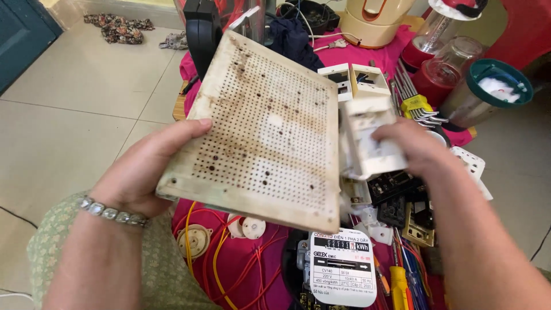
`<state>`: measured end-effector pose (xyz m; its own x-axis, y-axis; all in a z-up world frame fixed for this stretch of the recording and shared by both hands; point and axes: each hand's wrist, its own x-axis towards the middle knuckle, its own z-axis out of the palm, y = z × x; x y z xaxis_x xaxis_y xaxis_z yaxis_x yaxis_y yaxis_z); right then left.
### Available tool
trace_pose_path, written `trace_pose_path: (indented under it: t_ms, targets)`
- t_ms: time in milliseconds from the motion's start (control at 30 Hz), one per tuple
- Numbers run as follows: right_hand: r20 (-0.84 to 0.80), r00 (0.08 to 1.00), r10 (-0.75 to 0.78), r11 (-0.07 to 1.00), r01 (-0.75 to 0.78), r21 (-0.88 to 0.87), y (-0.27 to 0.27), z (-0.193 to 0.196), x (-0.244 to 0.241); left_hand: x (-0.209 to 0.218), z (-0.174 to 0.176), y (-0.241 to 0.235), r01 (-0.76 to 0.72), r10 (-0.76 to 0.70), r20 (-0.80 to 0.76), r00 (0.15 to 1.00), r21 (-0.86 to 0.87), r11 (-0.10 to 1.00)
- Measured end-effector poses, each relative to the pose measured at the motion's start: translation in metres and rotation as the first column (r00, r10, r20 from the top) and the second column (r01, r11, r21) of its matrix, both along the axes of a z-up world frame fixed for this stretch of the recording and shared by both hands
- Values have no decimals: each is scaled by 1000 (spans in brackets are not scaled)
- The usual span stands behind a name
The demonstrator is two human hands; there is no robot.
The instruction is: The person handles a disassembled electricity meter, turning it over to show the internal components and terminals. They then pick up a perforated circuit board and various electrical components, organizing them on a pink cloth-covered surface.
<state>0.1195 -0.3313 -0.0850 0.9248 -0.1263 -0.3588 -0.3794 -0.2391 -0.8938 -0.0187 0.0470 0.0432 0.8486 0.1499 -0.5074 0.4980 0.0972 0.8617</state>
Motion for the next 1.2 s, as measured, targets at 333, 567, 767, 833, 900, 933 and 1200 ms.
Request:
trace_pose_path:
  t_ms: [333,567,767,833,900,933,1200]
  targets:
    - [94,905,-414,804,315,504,-16,-11,72,4,3,-18,-39,38,-38,999,-35,999]
    - [33,848,-528,678,398,618,4,-21,96,7,-8,-9,32,-31,24,999,-40,999]
    - [128,862,-491,703,305,643,-17,-13,48,5,3,-15,7,-7,-13,1000,-19,1000]
    - [144,872,-467,749,305,588,-27,-23,42,5,4,-14,3,-3,-4,1000,-16,1000]
    - [73,855,-513,763,415,495,-37,-44,39,4,3,-14,2,-2,10,1000,-20,1000]
    - [70,855,-514,762,418,495,-28,-42,41,4,2,-14,3,-3,7,1000,-18,1000]
    - [42,759,-649,692,567,446,2,-50,120,5,-7,-7,37,-33,70,997,-59,998]
